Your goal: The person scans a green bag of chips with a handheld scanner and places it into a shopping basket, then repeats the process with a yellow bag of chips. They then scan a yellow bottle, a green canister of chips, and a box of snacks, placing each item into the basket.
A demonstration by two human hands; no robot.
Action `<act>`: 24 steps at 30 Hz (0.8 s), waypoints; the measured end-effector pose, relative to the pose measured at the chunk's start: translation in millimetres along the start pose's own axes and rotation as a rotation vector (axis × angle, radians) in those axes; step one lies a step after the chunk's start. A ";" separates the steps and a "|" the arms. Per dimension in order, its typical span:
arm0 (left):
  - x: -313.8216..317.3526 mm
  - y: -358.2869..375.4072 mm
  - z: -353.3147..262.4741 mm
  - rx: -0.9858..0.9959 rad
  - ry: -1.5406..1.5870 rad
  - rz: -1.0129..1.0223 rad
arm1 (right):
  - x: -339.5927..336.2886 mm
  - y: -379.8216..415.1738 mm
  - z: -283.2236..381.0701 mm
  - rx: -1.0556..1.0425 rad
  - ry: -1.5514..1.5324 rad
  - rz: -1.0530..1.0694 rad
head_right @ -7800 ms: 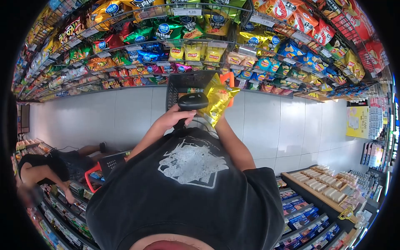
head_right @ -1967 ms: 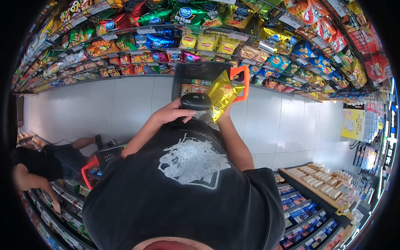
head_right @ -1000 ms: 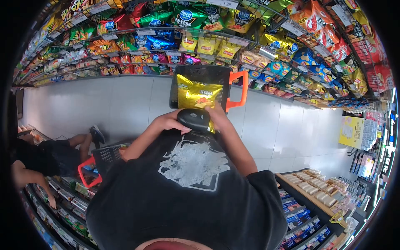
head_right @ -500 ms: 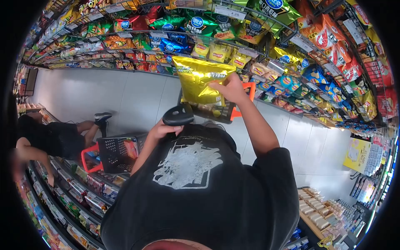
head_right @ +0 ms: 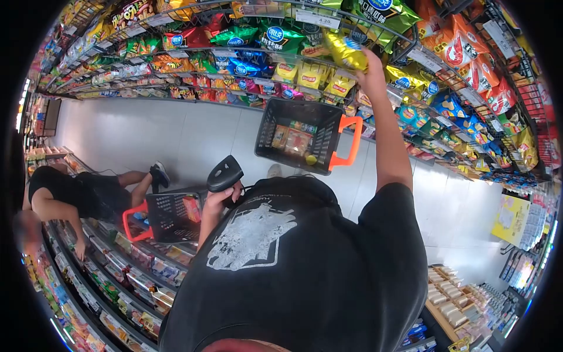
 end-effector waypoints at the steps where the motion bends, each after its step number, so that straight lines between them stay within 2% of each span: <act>1: 1.4 -2.3 -1.5 0.004 0.010 -0.003 | 0.6 -3.6 -8.8 0.073 0.005 -0.014; 4: -0.8 -12.7 -1.6 0.009 -0.052 0.029 | 2.6 -7.8 -24.2 0.139 0.201 -0.031; 5: 1.8 -15.3 -2.6 -0.002 -0.038 0.035 | 0.5 -4.4 -24.9 0.017 0.280 -0.071; 9: 10.8 -17.6 -1.3 -0.033 -0.040 0.048 | 7.0 22.4 -25.2 0.030 0.271 -0.134; 12: 9.9 -19.9 7.5 -0.053 -0.047 0.034 | 23.6 62.7 7.0 -0.038 0.240 -0.003; 14: 15.7 -26.4 2.5 -0.038 -0.051 0.021 | 35.4 99.5 15.7 0.028 0.150 0.120; 18: 25.2 -37.1 3.9 -0.052 -0.012 0.038 | 56.6 191.0 -14.5 0.268 0.144 0.156; 21: 33.7 -42.3 10.6 -0.086 -0.068 0.093 | 32.3 225.1 -17.6 0.407 0.128 0.251; 24: 45.9 -49.3 17.2 -0.171 -0.121 0.115 | 11.8 231.1 -22.6 0.408 -0.025 0.192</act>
Point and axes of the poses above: each hand's wrist, its own y-axis away from the middle knuckle, its own x-axis out of the palm, z = x × y, the point moved 2 cm from there along -y, towards the middle knuckle, and after that the axes turned 1 degree about -x, right-handed, at the moved point
